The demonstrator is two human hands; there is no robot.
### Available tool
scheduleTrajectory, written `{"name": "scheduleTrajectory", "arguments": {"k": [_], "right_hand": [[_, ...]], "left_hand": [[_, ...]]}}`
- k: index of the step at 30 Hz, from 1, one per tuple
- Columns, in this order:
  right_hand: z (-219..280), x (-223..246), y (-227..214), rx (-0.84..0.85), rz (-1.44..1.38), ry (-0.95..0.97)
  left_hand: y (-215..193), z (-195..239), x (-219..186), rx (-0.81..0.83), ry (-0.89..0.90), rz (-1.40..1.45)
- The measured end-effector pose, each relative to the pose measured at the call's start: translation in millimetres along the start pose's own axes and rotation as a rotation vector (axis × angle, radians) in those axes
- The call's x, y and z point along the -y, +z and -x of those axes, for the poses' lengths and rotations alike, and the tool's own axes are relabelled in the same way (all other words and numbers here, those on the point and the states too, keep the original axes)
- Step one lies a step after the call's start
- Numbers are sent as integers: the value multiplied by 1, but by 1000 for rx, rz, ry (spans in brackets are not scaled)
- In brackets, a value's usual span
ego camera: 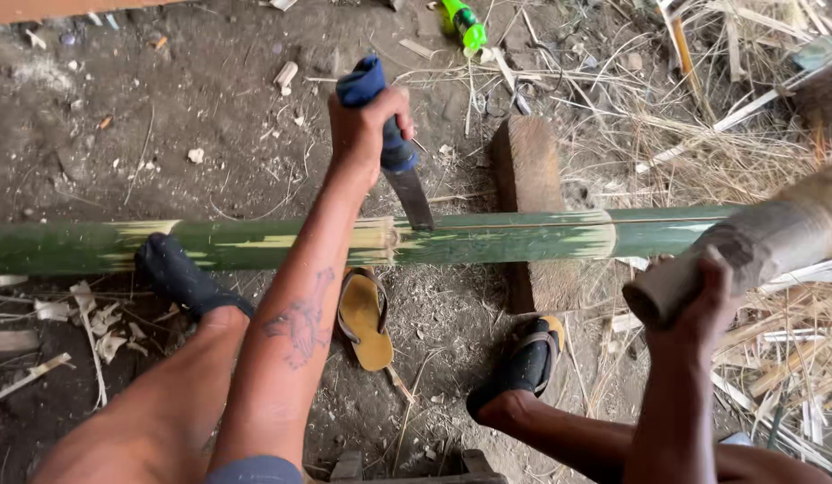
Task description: The person uses a machete and a wooden mallet to split a long green bamboo pole resting on a wooden block. They repeatedly strike the machete into the bamboo to create a longitudinal split, then use a pencil to mark a line on the bamboo surface before continuing to drive the machete deeper with the mallet.
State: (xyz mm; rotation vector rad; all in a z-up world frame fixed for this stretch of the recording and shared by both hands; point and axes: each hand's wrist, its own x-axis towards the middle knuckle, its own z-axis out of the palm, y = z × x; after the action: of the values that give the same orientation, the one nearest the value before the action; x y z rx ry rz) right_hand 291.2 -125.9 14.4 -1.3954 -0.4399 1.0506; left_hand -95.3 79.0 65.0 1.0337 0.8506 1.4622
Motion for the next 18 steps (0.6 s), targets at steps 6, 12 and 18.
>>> {"name": "scheduleTrajectory", "arguments": {"k": [6,12,18], "right_hand": [[88,-149,133,440,276,490],[51,-103,67,428,92,473],[55,-108,119,325,127,247]], "left_hand": [[16,1,13,3,48,-167],[-143,-7,7,-231,-193,373],[-187,8,16,-296,-179,652]]}}
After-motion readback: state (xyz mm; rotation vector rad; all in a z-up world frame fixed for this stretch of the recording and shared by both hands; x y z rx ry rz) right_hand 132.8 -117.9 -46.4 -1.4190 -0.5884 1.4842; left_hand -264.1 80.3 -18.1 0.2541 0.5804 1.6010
